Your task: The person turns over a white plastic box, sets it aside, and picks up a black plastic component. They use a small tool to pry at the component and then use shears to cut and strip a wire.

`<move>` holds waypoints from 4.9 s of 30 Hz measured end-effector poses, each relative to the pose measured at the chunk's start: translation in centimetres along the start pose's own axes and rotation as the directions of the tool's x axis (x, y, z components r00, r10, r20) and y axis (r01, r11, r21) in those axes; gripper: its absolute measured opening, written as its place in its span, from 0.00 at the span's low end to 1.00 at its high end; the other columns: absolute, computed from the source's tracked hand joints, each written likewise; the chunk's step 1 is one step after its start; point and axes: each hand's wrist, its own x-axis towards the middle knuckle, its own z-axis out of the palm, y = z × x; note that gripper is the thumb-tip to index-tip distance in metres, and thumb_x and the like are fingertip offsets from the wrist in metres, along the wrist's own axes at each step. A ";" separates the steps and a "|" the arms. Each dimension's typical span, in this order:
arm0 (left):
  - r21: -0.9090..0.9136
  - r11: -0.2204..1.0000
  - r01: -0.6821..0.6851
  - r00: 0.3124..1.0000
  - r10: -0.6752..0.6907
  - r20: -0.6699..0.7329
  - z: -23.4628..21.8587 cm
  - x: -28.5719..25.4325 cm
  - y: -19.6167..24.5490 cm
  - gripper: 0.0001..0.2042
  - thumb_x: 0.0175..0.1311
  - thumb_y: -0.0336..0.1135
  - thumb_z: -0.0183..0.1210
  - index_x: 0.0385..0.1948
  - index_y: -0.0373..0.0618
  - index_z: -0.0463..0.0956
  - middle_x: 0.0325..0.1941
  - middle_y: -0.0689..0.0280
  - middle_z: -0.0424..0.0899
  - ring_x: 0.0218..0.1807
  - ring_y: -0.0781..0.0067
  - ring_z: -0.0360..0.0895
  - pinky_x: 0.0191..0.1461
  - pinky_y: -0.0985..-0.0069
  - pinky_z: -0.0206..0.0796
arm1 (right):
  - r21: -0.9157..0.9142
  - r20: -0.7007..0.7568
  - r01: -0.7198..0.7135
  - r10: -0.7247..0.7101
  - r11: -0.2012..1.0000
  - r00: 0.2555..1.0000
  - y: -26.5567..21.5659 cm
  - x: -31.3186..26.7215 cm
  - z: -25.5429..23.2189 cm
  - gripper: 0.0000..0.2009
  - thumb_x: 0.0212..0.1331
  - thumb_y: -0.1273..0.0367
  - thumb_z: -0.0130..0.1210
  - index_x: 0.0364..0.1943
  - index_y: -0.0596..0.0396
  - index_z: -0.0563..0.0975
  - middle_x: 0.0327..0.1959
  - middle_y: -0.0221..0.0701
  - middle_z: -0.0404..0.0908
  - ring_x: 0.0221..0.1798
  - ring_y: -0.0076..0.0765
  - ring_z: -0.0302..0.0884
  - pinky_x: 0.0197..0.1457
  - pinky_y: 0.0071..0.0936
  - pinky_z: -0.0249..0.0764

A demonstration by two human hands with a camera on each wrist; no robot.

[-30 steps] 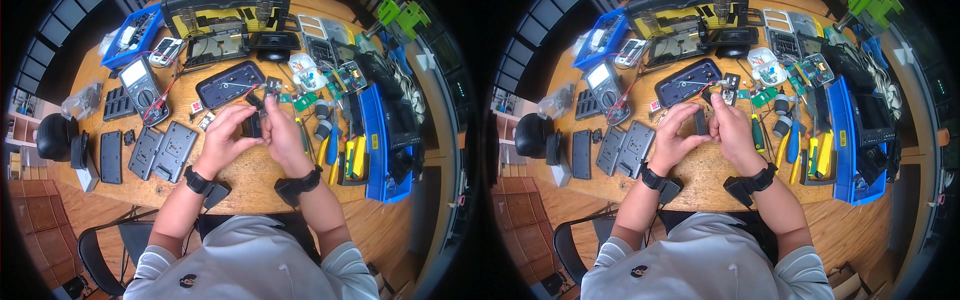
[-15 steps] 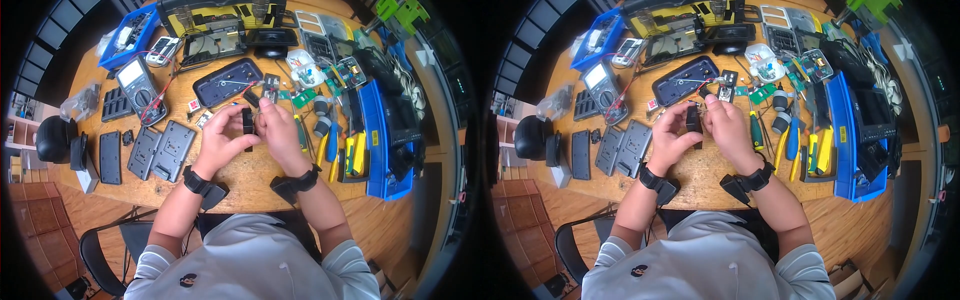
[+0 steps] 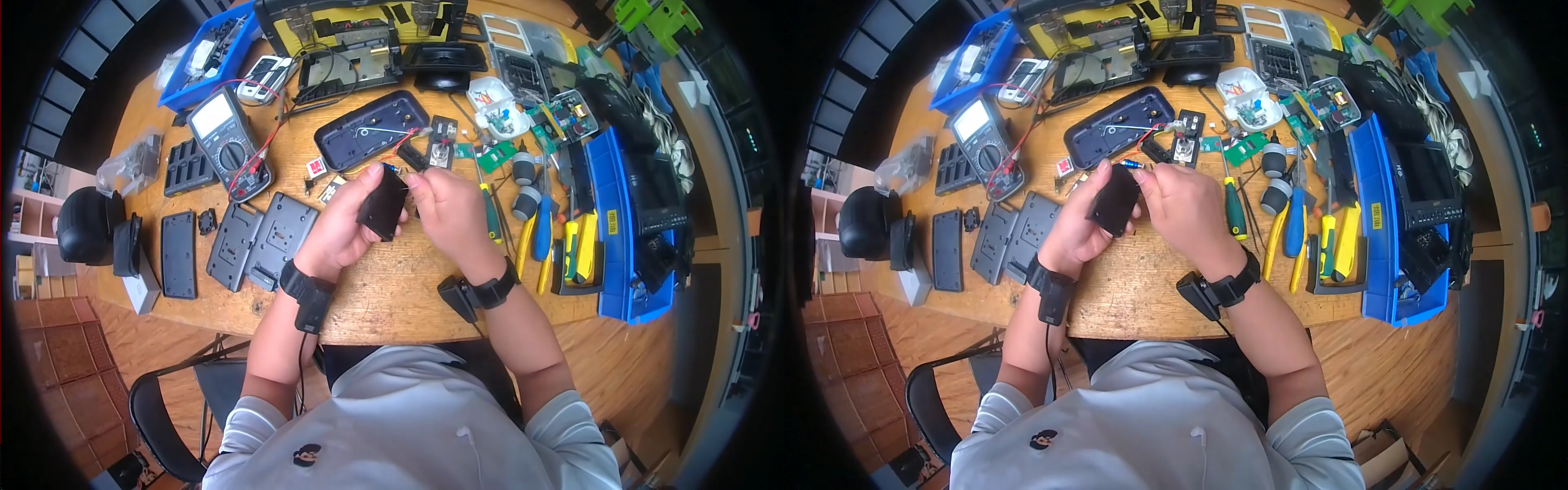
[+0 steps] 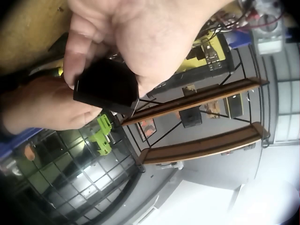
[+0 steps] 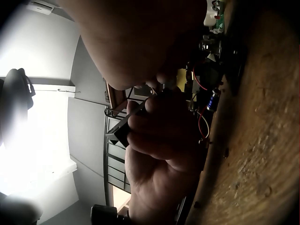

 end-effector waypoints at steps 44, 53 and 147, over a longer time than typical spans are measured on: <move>-0.229 0.964 -0.138 0.961 0.186 0.206 -1.9 1.2 -0.2 0.24 0.67 0.33 0.47 0.65 0.36 0.64 0.51 0.49 0.80 0.52 0.55 0.81 0.63 0.56 0.75 | 0.467 0.019 -0.196 0.212 0.862 0.977 1.0 0.2 0.7 0.13 0.67 0.75 0.57 0.53 0.63 0.82 0.44 0.37 0.84 0.40 0.30 0.84 0.44 0.24 0.78; -0.182 0.969 -0.165 0.972 0.191 0.134 -1.4 1.0 0.0 0.24 0.65 0.29 0.49 0.65 0.36 0.63 0.51 0.50 0.80 0.52 0.57 0.82 0.63 0.57 0.75 | 0.677 0.184 -0.423 0.418 0.602 0.890 -1.3 0.5 -0.6 0.08 0.67 0.72 0.61 0.44 0.65 0.84 0.36 0.32 0.88 0.34 0.21 0.85 0.39 0.18 0.80; -0.329 0.876 -0.351 0.934 0.351 -0.062 -0.5 1.0 -0.7 0.22 0.66 0.21 0.49 0.63 0.38 0.65 0.52 0.55 0.77 0.55 0.60 0.77 0.65 0.61 0.73 | 0.303 -0.127 0.110 -0.074 0.947 0.989 -1.4 -0.1 0.0 0.11 0.54 0.78 0.68 0.42 0.59 0.86 0.36 0.38 0.88 0.35 0.38 0.87 0.39 0.29 0.81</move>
